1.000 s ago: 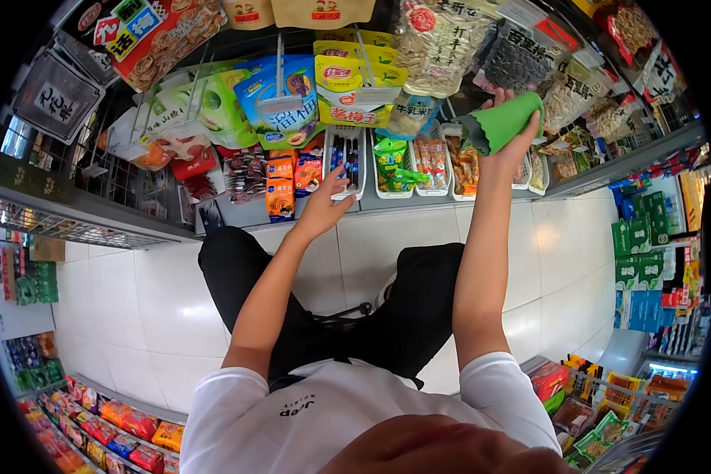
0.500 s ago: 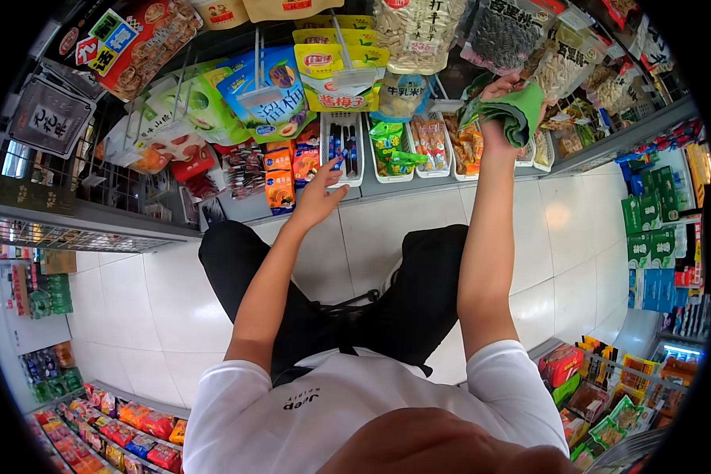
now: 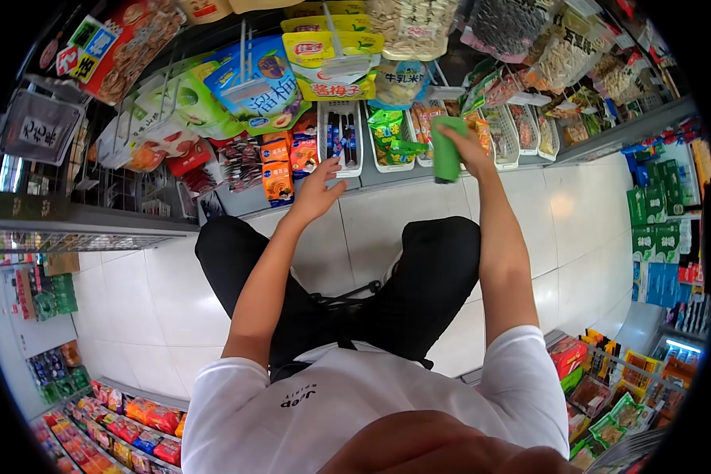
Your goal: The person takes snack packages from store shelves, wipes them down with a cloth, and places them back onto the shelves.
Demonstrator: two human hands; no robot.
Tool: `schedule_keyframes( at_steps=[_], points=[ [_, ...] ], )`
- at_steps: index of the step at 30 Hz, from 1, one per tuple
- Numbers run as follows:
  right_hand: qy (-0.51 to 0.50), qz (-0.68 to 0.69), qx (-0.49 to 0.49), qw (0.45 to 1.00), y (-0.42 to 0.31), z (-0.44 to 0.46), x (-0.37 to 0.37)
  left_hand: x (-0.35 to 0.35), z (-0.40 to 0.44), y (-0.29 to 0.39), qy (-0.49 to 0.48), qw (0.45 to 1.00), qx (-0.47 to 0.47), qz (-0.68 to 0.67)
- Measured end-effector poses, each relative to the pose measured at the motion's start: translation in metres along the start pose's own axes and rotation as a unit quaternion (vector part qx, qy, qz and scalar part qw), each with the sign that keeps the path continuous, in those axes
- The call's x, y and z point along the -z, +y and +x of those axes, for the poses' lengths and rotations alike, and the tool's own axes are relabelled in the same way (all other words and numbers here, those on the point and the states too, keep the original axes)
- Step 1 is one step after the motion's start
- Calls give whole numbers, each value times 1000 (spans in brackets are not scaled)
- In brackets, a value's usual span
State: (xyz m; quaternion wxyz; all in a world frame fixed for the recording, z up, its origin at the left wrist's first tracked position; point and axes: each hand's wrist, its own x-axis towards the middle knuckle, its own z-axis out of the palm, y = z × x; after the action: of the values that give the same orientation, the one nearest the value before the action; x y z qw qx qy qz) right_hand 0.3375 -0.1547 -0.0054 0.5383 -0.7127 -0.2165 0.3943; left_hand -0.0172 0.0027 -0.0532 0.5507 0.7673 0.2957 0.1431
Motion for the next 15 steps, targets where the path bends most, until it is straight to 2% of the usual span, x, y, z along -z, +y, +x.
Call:
schedule_keyframes(
  at_steps=[2,4,6,8,10,12,14,15],
  points=[
    [-23,-136,40,990,-14,14,-12,-1,1,1,-6,1000,4,10],
    [-2,-118,138,983,3,66,-13,0,-1,8,-10,1000,18,19],
    [156,-101,234,954,20,123,-22,-3,0,-1,-10,1000,12,15],
    [120,-298,336,885,12,162,-10,-2,1,-7,-9,999,18,27],
    [102,-90,331,934,14,201,-14,-1,-2,-5,-8,999,23,25],
    [60,65,293,952,18,210,-19,0,-5,-10,-8,999,26,18],
    [-4,166,230,959,-18,169,-26,2,-5,-11,-15,999,32,30],
    [1,124,241,963,-16,173,-25,3,-5,-13,-18,999,36,34]
  ],
)
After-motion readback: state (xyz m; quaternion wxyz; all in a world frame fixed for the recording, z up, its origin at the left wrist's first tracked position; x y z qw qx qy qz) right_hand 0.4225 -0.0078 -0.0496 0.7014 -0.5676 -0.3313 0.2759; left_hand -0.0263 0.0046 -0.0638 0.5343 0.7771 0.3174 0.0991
